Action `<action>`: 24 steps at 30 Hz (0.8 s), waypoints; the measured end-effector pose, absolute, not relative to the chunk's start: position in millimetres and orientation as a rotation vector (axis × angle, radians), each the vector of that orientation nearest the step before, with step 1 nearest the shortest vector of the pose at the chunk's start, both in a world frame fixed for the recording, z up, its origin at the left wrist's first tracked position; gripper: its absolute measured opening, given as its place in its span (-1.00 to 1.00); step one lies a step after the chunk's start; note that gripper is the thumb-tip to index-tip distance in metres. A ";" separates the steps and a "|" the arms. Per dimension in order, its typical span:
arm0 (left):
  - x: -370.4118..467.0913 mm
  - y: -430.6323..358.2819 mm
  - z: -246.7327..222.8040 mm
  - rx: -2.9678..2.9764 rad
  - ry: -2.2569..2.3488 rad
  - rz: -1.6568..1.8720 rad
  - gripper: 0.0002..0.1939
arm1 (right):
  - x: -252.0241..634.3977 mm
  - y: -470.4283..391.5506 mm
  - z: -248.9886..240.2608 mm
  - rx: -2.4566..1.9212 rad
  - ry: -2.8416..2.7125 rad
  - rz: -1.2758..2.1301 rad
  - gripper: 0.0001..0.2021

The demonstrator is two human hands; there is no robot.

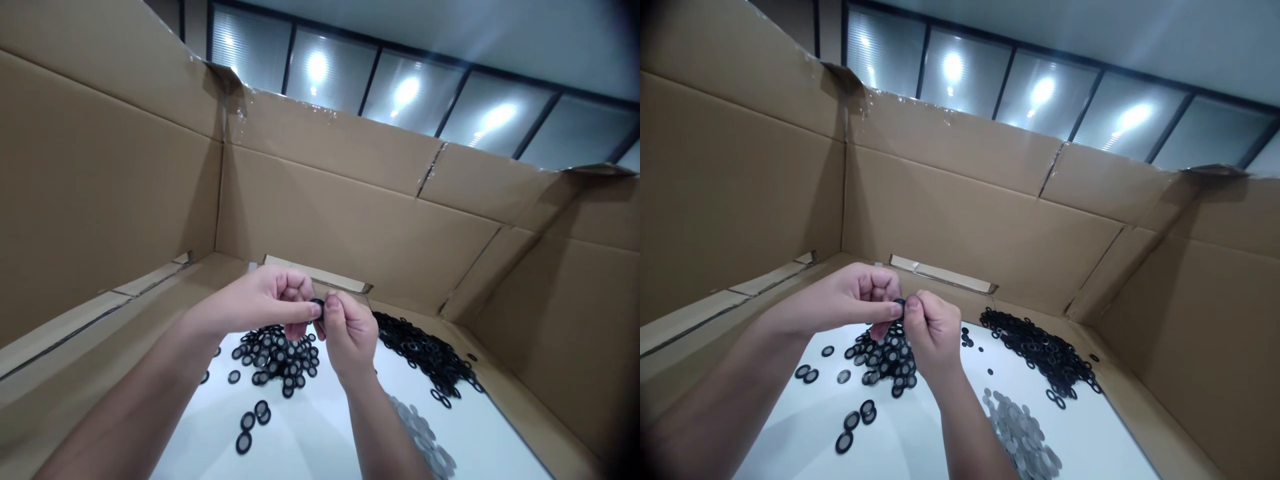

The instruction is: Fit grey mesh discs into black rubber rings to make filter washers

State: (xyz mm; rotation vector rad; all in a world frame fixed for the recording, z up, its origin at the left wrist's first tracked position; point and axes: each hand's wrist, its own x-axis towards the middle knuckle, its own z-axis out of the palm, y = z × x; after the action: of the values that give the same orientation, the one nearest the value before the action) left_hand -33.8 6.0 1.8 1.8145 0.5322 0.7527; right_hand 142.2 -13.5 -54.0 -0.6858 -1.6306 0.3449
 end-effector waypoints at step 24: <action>-0.8 5.8 -14.3 1.529 0.329 1.062 -0.73 | 131.1 -12.4 -53.3 -0.671 -1.425 0.407 -0.63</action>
State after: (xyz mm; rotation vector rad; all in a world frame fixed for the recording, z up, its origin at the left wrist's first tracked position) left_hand -0.8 5.8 -14.3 1.5294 0.3288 1.0621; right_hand 131.1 -12.4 -53.3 -0.6705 -1.4251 0.4073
